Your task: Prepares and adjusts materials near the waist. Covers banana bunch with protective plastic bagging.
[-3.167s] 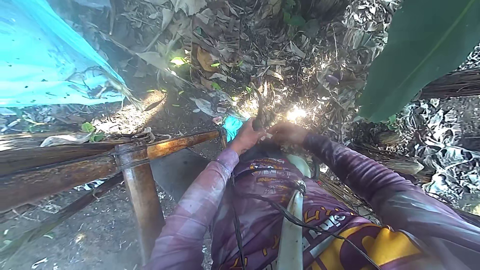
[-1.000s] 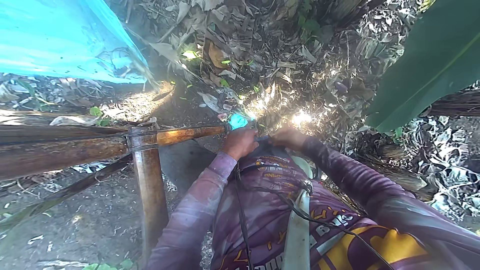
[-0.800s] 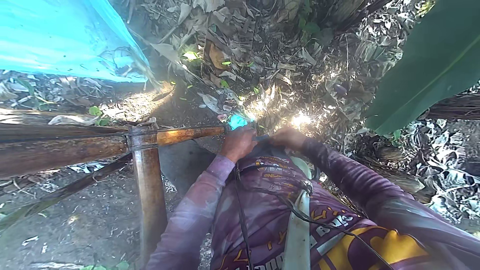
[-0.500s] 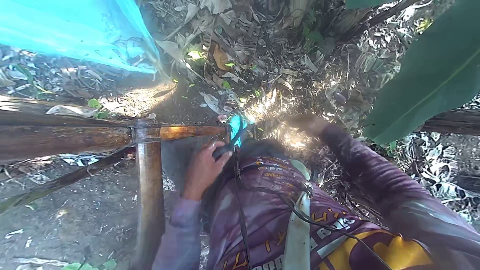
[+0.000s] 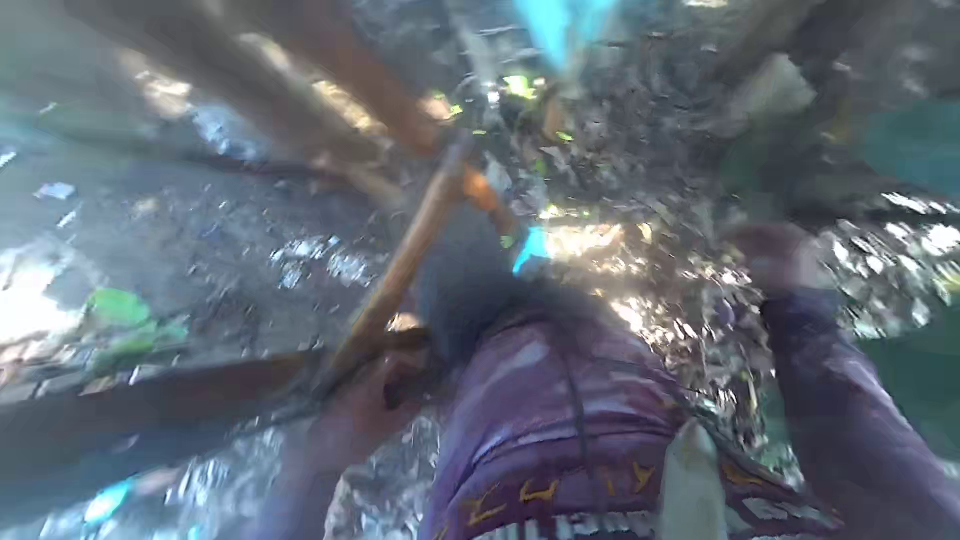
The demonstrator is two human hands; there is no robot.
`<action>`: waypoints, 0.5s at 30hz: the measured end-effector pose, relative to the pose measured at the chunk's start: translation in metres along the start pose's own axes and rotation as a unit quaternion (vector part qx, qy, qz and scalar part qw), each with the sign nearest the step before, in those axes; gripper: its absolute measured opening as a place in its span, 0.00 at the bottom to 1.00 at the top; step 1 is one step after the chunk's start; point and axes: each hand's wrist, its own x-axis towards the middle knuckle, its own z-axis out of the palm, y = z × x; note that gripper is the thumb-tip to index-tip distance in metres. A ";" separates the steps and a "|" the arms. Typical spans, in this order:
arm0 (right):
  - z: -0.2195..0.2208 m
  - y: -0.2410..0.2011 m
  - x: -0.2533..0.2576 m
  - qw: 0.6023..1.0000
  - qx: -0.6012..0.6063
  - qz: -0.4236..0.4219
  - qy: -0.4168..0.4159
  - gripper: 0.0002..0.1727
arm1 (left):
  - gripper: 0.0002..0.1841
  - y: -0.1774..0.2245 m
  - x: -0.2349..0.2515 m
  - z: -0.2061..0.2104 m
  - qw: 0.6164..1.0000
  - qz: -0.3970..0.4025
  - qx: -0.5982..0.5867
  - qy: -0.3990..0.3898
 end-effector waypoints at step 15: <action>0.067 -0.104 0.012 0.975 0.034 -0.084 -0.205 0.23 | 0.20 -0.051 0.002 0.089 0.992 -0.120 0.046 0.006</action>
